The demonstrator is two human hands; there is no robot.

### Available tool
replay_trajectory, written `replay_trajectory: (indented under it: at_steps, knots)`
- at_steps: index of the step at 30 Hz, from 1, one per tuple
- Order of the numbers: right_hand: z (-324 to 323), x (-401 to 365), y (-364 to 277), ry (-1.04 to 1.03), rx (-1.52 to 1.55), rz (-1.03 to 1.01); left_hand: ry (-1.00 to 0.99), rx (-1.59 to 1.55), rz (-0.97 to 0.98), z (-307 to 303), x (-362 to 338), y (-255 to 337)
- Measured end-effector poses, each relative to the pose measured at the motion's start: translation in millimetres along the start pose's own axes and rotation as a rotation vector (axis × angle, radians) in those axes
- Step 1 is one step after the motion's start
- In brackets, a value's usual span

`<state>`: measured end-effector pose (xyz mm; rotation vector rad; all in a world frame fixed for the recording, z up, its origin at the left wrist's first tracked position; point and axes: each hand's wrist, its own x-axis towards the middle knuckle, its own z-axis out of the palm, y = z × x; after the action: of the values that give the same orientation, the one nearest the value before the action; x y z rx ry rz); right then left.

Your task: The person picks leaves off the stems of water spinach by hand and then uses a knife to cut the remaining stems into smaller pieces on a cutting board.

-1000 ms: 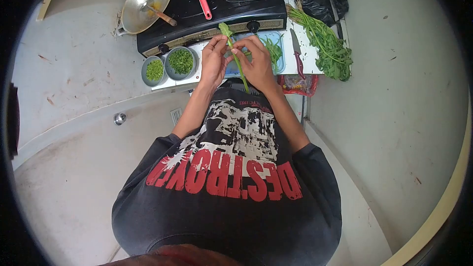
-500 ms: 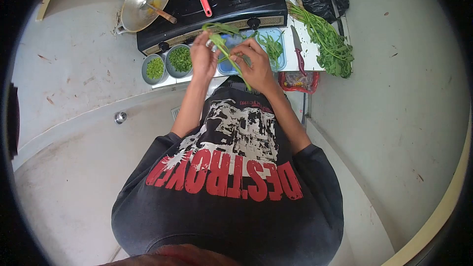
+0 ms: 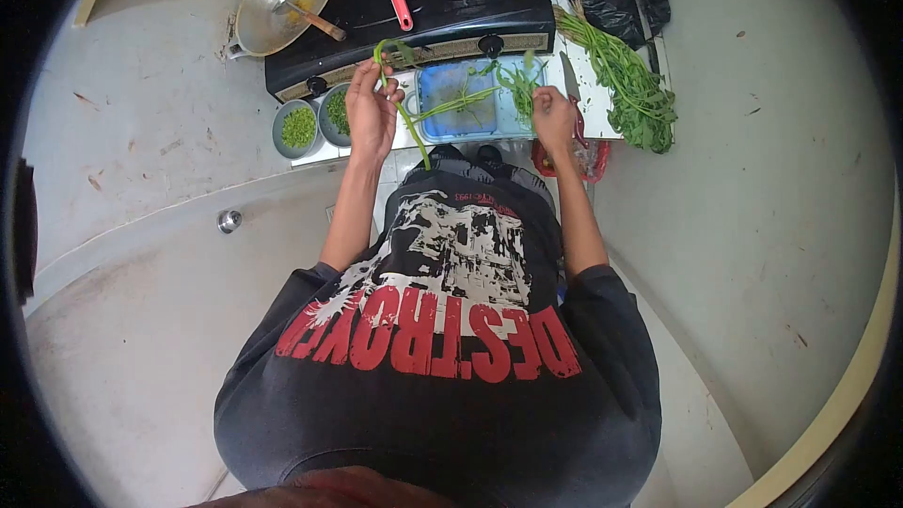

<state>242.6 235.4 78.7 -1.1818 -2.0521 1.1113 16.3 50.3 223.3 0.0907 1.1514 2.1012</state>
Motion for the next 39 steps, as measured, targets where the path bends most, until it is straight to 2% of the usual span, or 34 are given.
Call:
replay_trajectory:
  at_steps: [1,3,5,8,14,17,20,22,27,30,33,39]
  knots:
    - [8.8,0.5,22.5,-0.085,-0.084,0.055,-0.009,0.014,-0.008,1.7,-1.6,0.8]
    - [16.4,-7.5,34.1,-0.119,-0.271,0.021,0.012,0.058,-0.011,6.6,-4.2,1.5]
    - [14.6,-15.7,13.0,-0.124,-0.451,0.015,-0.011,0.095,0.001,5.8,-5.4,4.6]
    - [15.1,-16.6,-14.8,-0.041,-0.413,-0.048,0.004,0.129,0.012,16.1,-11.4,7.5]
    - [-1.1,-7.9,-130.0,-0.337,0.566,0.065,-0.172,0.279,-0.003,30.7,-18.2,-7.0]
    - [0.2,-15.0,-172.2,-0.311,0.816,0.003,-0.245,0.344,-0.010,36.3,-21.6,-19.4]
    - [11.3,-18.7,-173.4,-0.211,0.791,-0.040,-0.317,0.580,0.113,35.0,-21.9,-26.9]
    - [18.5,-20.9,-165.4,-0.153,0.755,-0.016,-0.271,0.553,0.085,29.2,-21.1,-33.9]
    - [15.1,-29.3,-166.7,-0.144,0.768,0.038,-0.125,0.386,-0.077,33.7,-25.5,-32.2]
    - [19.1,-29.9,-162.0,-0.095,0.646,-0.144,-0.069,0.165,-0.153,34.4,-24.0,-36.2]
    - [19.0,-29.1,-163.2,-0.082,0.564,-0.198,-0.044,0.010,-0.212,34.9,-23.8,-35.3]
    - [8.8,-28.1,-174.1,-0.069,0.412,-0.315,-0.020,-0.037,-0.222,27.7,-21.7,-42.5]
